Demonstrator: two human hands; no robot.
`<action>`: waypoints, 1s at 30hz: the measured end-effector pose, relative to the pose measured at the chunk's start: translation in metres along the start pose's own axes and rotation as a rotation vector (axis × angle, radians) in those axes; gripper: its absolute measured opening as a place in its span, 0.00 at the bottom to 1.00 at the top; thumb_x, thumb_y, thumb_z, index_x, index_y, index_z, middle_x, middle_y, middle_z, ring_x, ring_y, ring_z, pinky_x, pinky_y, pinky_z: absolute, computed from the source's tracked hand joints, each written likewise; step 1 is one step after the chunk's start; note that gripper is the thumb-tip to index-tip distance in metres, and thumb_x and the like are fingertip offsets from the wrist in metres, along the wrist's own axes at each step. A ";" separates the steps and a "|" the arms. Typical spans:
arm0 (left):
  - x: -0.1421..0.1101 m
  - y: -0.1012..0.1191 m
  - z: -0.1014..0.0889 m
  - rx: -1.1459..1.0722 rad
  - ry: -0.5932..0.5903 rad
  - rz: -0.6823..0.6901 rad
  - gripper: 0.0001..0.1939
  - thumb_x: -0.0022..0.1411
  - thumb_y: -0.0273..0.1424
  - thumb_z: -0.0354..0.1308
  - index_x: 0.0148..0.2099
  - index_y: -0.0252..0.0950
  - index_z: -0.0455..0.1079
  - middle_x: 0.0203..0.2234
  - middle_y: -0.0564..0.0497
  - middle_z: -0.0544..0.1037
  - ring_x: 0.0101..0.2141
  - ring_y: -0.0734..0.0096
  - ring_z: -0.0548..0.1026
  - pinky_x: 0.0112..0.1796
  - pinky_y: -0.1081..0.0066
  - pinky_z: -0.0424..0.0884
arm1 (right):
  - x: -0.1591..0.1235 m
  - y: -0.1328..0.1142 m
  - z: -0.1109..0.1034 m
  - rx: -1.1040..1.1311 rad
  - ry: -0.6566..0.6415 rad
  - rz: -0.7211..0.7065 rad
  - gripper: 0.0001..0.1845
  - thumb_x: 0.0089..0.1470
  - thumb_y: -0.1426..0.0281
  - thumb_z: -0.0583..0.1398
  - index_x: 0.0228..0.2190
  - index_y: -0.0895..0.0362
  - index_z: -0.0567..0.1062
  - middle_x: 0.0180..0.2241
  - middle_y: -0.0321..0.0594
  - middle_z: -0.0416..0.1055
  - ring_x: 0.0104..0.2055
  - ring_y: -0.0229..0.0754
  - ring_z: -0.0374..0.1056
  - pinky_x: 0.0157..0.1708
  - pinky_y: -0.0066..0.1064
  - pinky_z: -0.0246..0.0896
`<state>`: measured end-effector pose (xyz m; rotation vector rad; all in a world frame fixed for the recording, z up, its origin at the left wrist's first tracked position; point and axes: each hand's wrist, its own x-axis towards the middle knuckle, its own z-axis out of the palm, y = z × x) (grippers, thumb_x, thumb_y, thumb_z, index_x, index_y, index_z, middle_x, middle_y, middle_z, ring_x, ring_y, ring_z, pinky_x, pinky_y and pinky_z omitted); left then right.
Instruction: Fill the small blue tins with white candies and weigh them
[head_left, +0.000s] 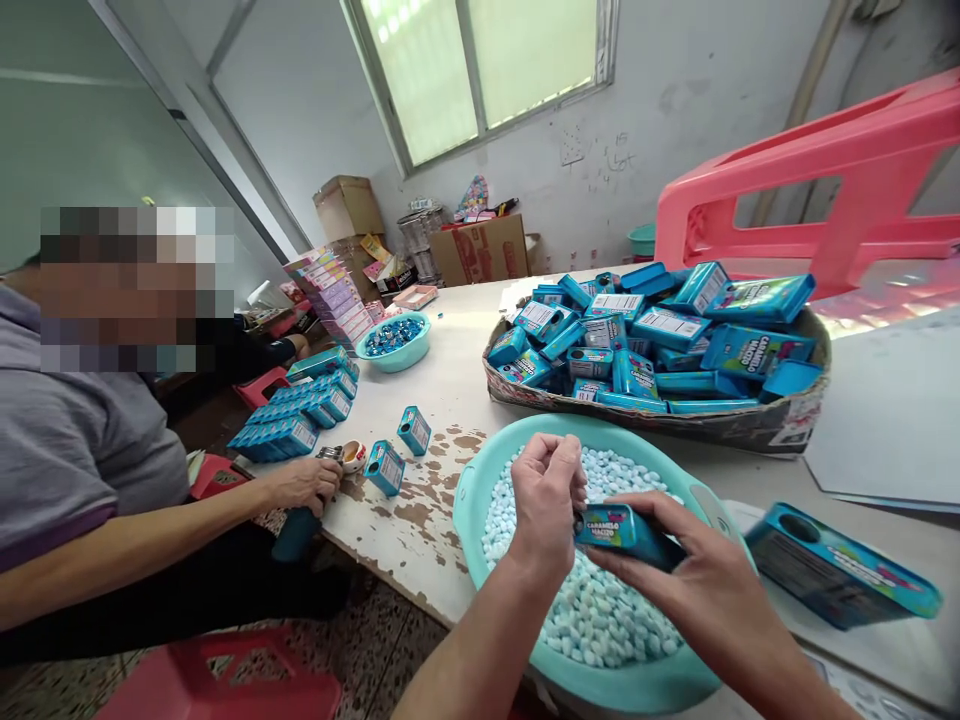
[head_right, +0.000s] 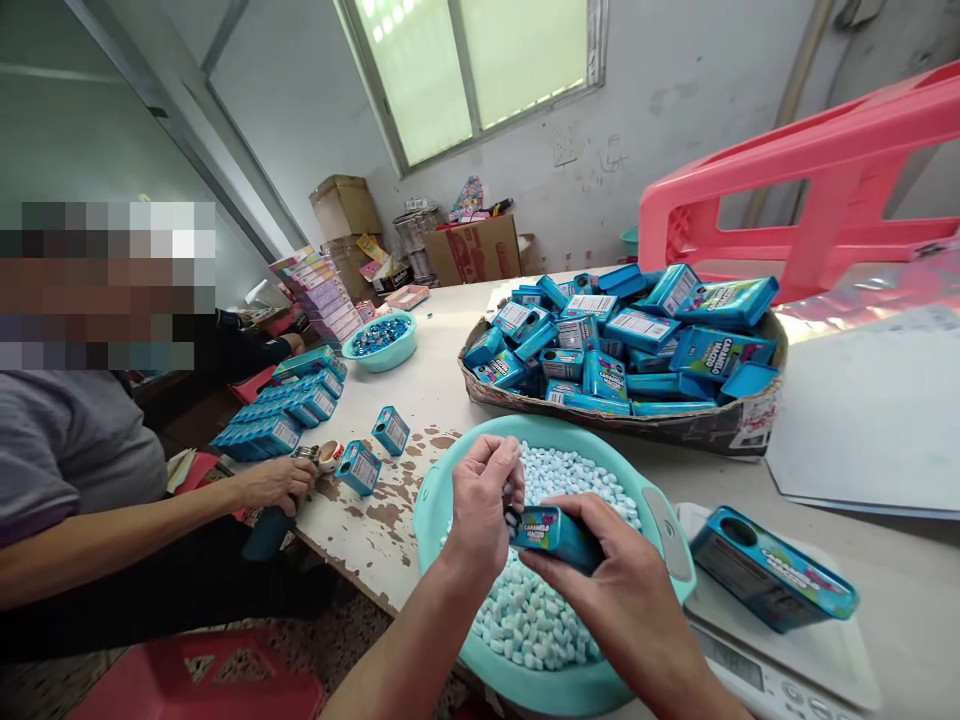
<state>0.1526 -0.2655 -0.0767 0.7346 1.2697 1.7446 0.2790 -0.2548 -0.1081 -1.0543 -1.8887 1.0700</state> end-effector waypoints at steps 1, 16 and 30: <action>-0.001 0.000 0.000 0.008 -0.004 0.013 0.14 0.58 0.38 0.57 0.27 0.35 0.60 0.17 0.58 0.62 0.17 0.83 0.58 0.19 0.79 0.54 | -0.001 -0.001 0.000 0.001 0.000 0.003 0.17 0.42 0.58 0.67 0.35 0.50 0.74 0.34 0.32 0.74 0.36 0.44 0.69 0.36 0.30 0.64; -0.006 0.007 -0.003 -0.108 0.006 -0.011 0.12 0.58 0.38 0.57 0.28 0.36 0.62 0.11 0.59 0.62 0.14 0.78 0.63 0.20 0.77 0.58 | -0.006 -0.002 0.009 0.211 -0.016 0.064 0.14 0.45 0.65 0.66 0.36 0.53 0.72 0.35 0.34 0.72 0.38 0.44 0.67 0.40 0.34 0.61; -0.002 -0.005 -0.058 0.545 -0.077 0.080 0.15 0.59 0.45 0.52 0.36 0.38 0.65 0.25 0.52 0.70 0.26 0.71 0.69 0.30 0.71 0.65 | -0.055 0.037 -0.039 0.225 0.263 0.174 0.21 0.36 0.53 0.69 0.34 0.47 0.75 0.31 0.39 0.76 0.30 0.52 0.73 0.25 0.39 0.71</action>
